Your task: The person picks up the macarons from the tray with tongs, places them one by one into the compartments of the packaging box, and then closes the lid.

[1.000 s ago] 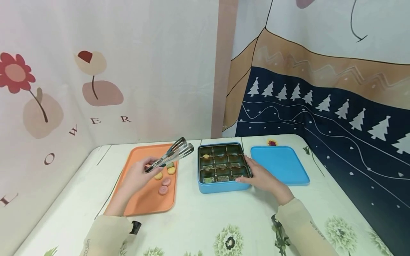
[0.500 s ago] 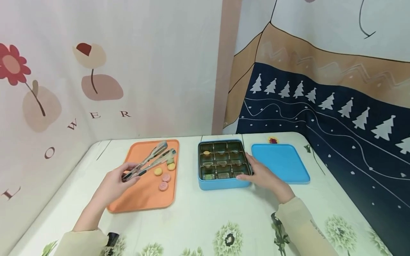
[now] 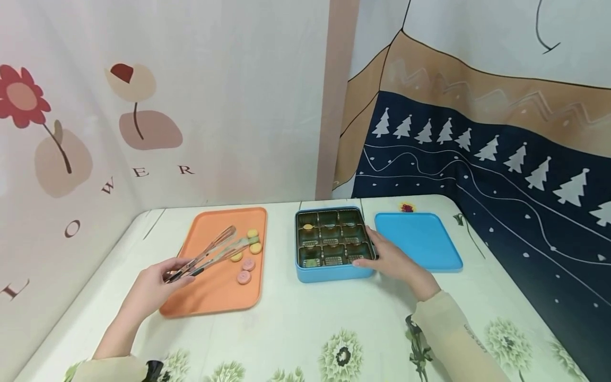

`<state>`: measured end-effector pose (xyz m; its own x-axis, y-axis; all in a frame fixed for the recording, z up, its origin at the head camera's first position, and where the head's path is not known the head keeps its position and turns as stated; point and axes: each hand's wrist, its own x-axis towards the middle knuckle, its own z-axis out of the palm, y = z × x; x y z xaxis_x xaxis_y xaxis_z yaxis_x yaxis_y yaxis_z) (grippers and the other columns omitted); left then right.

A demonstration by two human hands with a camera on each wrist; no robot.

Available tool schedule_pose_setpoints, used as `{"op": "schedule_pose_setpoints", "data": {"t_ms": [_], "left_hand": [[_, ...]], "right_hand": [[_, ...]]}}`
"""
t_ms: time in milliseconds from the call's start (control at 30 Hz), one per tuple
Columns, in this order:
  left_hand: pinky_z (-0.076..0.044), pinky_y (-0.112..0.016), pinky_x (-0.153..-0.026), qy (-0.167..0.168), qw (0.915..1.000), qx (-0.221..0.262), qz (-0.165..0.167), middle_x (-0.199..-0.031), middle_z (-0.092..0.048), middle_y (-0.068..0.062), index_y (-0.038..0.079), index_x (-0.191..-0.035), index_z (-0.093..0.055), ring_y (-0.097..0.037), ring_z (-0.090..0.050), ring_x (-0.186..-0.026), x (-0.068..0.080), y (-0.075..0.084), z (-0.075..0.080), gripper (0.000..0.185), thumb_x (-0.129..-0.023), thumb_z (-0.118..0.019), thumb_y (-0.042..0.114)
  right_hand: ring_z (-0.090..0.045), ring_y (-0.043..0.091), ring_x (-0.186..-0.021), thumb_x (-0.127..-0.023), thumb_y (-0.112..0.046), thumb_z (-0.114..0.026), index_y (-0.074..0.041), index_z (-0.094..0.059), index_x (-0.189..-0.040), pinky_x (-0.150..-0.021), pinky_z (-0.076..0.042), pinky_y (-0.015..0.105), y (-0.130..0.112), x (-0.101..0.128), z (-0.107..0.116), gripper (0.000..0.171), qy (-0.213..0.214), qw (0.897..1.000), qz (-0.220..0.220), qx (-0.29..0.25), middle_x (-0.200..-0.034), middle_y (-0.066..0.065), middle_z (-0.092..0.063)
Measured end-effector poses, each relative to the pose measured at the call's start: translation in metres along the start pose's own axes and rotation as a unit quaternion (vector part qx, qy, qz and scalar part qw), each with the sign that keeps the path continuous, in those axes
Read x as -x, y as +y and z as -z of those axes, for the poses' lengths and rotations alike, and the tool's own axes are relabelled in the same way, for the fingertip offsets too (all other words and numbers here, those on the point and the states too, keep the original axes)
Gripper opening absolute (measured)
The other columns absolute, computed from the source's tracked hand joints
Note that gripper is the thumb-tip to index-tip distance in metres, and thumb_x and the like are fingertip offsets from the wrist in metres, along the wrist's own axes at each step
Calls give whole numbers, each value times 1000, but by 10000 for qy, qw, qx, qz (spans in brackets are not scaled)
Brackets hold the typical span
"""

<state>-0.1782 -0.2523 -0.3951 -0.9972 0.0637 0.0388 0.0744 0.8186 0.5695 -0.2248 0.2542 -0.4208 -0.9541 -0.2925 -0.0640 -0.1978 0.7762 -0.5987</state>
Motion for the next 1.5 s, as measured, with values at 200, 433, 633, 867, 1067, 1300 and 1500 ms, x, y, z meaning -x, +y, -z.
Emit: {"op": "schedule_pose_setpoints", "data": {"t_ms": [200, 433, 633, 867, 1067, 1300, 1500], "left_hand": [[-42, -30, -65, -124, 9997, -46, 207, -121, -70, -17, 10, -131, -64, -25, -66, -94, -1, -10, -2, 46, -92, -72, 31], [-42, -31, -63, -195, 9988, -173, 418, -118, -70, -21, 8, -132, -64, -27, -67, -93, -3, -16, -2, 48, -91, -72, 34], [-40, -31, -59, -176, 9984, -290, 447, -105, -75, -14, 10, -128, -67, -20, -64, -82, -4, -21, -4, 44, -91, -72, 33], [-39, -31, -58, -229, 9975, -440, 499, -102, -76, -11, 13, -124, -70, -17, -62, -78, -7, -25, -6, 40, -89, -74, 31], [-36, -31, -60, -344, 9967, -385, 631, -98, -77, -8, 13, -121, -72, -16, -55, -74, -10, -27, -7, 35, -89, -75, 27], [-46, -37, -70, -418, 9971, -318, 549, -103, -76, -12, 10, -111, -75, -30, -67, -95, -13, -34, -10, 27, -86, -77, 21], [-48, -40, -76, -406, 9984, -265, 306, -98, -77, -9, 9, -107, -76, -32, -68, -98, -17, -38, -14, 22, -87, -76, 19]], "right_hand": [[-17, 56, -146, -89, -51, -70, 2, -11, -158, -111, -25, 71, 1, -1, -1, 105, -8, 10000, 17, 47, -162, 33, -10], [-16, 55, -147, -89, -51, -70, 1, -10, -159, -111, -25, 71, 3, -1, -2, 106, -7, 10000, -16, 5, -163, 32, -10], [-16, 55, -146, -89, -51, -70, 0, -10, -159, -111, -25, 71, 2, -2, -2, 106, 11, 10000, -3, -17, -163, 32, -10], [-16, 56, -146, -89, -49, -71, 2, -11, -159, -110, -26, 71, 3, -4, -3, 105, -5, 10000, 7, -48, -162, 33, -11], [-16, 56, -146, -89, -48, -71, 1, -11, -159, -110, -25, 72, 3, -4, -3, 104, -3, 10000, 7, -55, -163, 32, -10], [-16, 55, -146, -89, -49, -70, 2, -11, -159, -110, -25, 72, 3, -3, -3, 104, 12, 10000, 74, -58, -163, 32, -10], [-16, 55, -147, -89, -50, -70, 1, -10, -159, -110, -25, 71, 4, 0, -3, 106, 48, 9999, 37, -94, -163, 32, -10]]}}
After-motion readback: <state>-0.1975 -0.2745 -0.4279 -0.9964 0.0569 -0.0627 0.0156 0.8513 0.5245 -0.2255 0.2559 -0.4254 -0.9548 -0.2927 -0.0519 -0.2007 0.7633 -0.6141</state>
